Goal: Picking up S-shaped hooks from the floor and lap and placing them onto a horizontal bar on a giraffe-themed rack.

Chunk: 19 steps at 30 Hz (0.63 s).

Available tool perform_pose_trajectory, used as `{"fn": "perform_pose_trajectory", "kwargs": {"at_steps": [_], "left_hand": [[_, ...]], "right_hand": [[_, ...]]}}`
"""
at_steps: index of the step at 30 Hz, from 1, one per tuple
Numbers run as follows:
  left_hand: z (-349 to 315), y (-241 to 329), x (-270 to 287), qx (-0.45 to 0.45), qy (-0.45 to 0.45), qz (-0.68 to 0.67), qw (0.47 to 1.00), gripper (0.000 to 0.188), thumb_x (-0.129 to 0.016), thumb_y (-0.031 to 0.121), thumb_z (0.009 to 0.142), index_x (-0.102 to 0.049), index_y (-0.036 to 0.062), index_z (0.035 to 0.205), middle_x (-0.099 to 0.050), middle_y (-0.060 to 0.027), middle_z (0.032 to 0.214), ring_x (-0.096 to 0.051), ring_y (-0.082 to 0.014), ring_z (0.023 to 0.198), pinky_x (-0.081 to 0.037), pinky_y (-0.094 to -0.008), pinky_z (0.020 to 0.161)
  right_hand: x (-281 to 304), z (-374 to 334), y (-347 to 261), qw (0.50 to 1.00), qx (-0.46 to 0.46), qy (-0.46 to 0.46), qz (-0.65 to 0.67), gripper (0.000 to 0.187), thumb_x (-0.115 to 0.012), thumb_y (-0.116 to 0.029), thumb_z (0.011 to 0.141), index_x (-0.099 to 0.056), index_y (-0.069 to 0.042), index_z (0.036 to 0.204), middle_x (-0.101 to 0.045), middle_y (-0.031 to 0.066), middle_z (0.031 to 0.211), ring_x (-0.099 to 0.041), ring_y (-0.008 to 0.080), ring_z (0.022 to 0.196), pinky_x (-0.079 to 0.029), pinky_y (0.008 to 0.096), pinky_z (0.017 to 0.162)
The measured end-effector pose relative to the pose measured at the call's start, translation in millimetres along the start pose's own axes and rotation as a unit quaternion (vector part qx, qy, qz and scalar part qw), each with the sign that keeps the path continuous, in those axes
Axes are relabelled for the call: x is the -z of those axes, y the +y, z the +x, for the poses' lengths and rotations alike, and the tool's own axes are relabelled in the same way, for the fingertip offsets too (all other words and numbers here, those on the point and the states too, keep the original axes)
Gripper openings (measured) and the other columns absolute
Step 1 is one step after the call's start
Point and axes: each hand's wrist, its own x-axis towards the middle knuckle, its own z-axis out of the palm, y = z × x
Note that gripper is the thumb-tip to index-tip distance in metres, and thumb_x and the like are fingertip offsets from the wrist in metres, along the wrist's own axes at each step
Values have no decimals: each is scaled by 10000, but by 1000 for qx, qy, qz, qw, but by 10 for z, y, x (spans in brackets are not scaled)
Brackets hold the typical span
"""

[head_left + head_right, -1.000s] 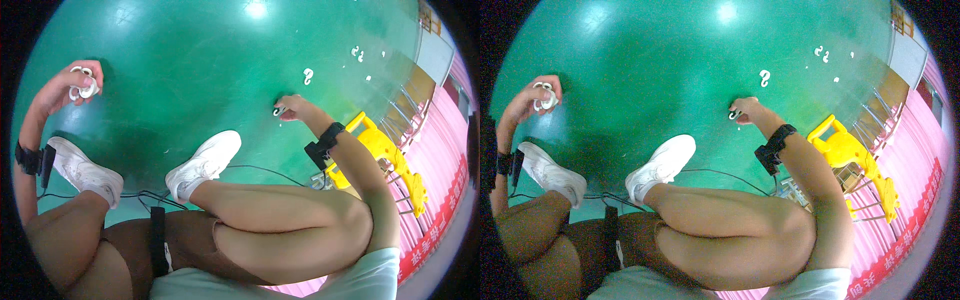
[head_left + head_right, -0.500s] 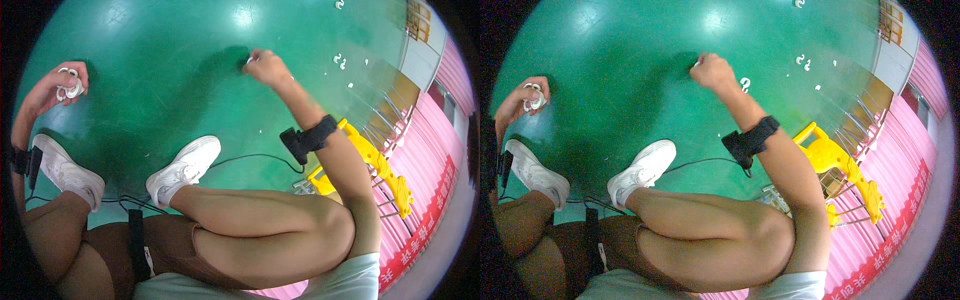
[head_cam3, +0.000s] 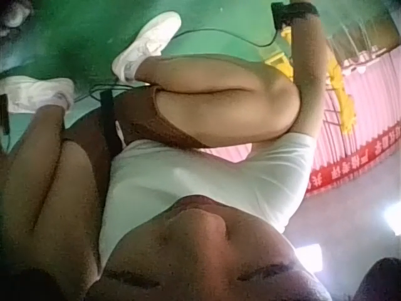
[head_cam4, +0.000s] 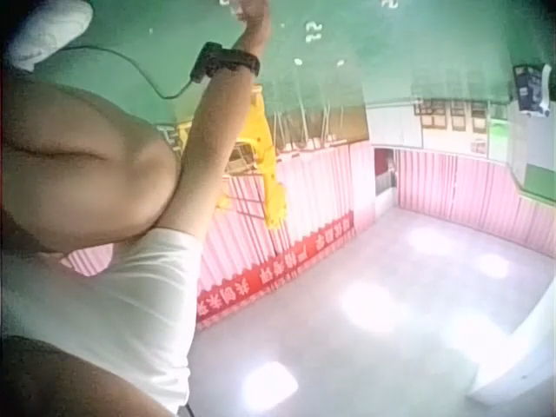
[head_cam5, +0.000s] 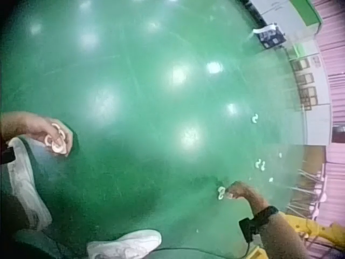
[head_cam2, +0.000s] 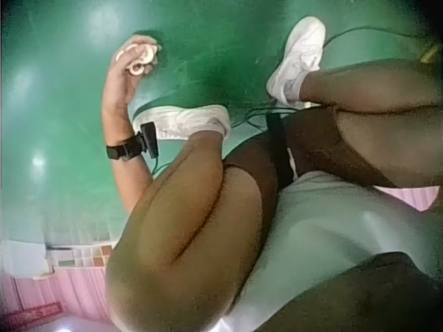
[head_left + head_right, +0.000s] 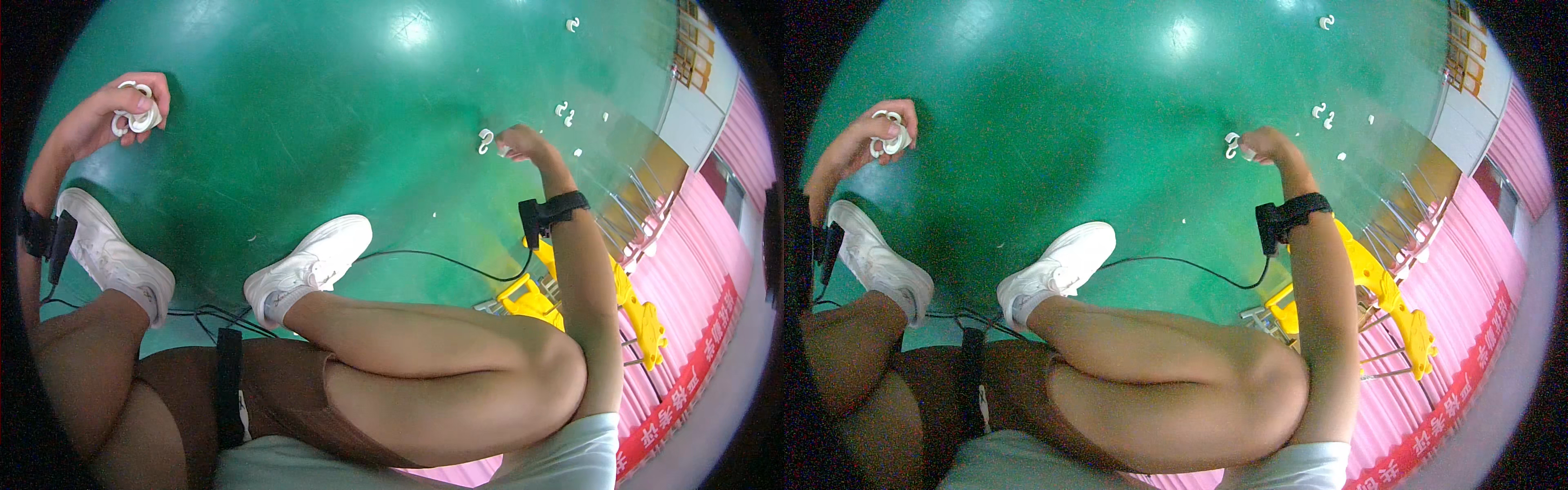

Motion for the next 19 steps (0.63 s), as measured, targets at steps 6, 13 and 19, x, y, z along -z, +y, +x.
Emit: {"fn": "perform_pose_trajectory", "kwargs": {"at_steps": [6, 13, 19], "left_hand": [[41, -67, 47, 2, -11, -1, 1000, 342, -607, 386, 765, -570, 66, 881, -609, -34, 743, -549, -66, 571, -394, -173, 437], [-19, 33, 66, 17, 11, 19, 1000, 327, -606, 376, 766, -563, 76, 887, -617, -35, 751, -549, -62, 570, -361, -162, 401], [116, -30, 5, 11, -11, -10, 1000, 328, -609, 374, 763, -563, 79, 899, -621, -35, 752, -560, -67, 568, -368, -159, 389]], "right_hand": [[-242, -52, 69, 969, 161, 187, 17, 516, -616, -278, 762, -528, 7, 1183, -659, 187, 781, -658, 242, 632, -519, 370, 610], [-105, 133, 74, 979, 160, 121, 24, 604, -627, -316, 784, -441, 6, 1260, -658, 202, 910, -664, 255, 781, -520, 375, 611], [-235, -112, -167, 981, 38, 78, 172, 932, -717, -379, 765, -187, -11, 1437, -595, 228, 1167, -629, 369, 948, -541, 477, 772]]}}
